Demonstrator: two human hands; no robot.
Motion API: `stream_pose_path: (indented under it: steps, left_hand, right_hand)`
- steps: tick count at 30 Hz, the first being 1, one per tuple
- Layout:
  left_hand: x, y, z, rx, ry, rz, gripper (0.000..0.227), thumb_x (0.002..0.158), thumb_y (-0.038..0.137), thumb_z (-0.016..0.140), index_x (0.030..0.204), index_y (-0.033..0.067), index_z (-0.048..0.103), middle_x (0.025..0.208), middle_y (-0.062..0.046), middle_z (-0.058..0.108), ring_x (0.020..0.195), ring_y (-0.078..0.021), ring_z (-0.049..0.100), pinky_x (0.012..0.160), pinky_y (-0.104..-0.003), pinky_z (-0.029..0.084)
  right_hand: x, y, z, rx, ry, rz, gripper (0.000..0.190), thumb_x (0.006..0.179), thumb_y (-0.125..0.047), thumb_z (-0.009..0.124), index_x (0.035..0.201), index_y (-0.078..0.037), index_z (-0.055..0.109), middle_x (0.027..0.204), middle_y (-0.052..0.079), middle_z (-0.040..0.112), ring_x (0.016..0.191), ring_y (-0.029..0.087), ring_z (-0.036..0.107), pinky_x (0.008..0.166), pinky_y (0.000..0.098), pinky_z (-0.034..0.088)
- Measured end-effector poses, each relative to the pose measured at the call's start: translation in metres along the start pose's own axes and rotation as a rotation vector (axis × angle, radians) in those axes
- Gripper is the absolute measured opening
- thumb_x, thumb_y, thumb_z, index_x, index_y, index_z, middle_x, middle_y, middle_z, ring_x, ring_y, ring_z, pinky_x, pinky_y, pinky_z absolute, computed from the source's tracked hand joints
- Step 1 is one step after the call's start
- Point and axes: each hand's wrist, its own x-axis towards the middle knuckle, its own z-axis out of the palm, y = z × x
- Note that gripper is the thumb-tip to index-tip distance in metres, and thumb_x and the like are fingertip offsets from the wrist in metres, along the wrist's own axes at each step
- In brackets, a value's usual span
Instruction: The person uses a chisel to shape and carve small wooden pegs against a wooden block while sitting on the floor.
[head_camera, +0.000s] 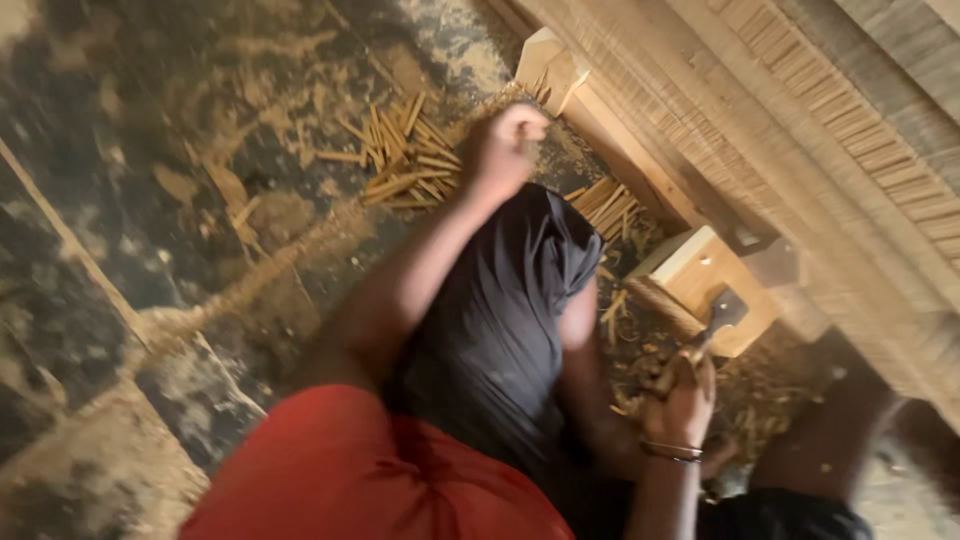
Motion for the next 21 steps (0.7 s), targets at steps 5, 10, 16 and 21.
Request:
stream_pose_path:
  steps: [5,10,16,21]
  left_hand:
    - [-0.029,-0.118,-0.093,0.137,0.028,-0.237,0.024,0.092,-0.01,0.054,0.101,0.0055,0.071,0.088,-0.009,0.07,0.081,-0.0218,0.066,0.068,-0.037,0.051]
    - [-0.036,-0.164,-0.141,0.356,0.036,-0.138,0.02,0.108,0.012,0.058,0.11,0.0101,0.077,0.106,-0.012,0.073,0.095,-0.0262,0.067,0.086,-0.038,0.053]
    - [-0.03,-0.139,-0.141,0.802,-0.477,0.013,0.025,0.099,0.017,0.068,0.123,0.0159,0.075,0.134,-0.017,0.063,0.115,-0.0368,0.061,0.094,-0.047,0.053]
    - [-0.024,-0.117,-0.134,0.93,-0.674,-0.03,0.042,0.079,0.024,0.08,0.12,0.019,0.075,0.143,-0.015,0.055,0.129,-0.0375,0.05,0.102,-0.049,0.047]
  right_hand:
    - [0.009,0.011,-0.004,0.039,-0.086,0.035,0.014,0.098,-0.01,0.055,0.111,-0.014,0.058,0.081,0.002,0.057,0.064,0.014,0.053,0.054,0.0293,0.046]
    - [0.013,0.008,-0.006,0.06,-0.083,0.055,0.014,0.099,-0.012,0.056,0.112,-0.013,0.056,0.086,0.004,0.058,0.068,0.015,0.055,0.055,0.0295,0.046]
    - [0.011,0.011,-0.006,0.106,-0.073,0.062,0.025,0.102,-0.022,0.057,0.124,-0.012,0.061,0.087,0.004,0.059,0.071,0.015,0.056,0.058,0.028,0.046]
    - [0.008,0.008,-0.012,0.117,-0.044,0.072,0.025,0.103,-0.026,0.055,0.123,-0.012,0.06,0.09,0.006,0.062,0.071,0.015,0.056,0.057,0.0285,0.046]
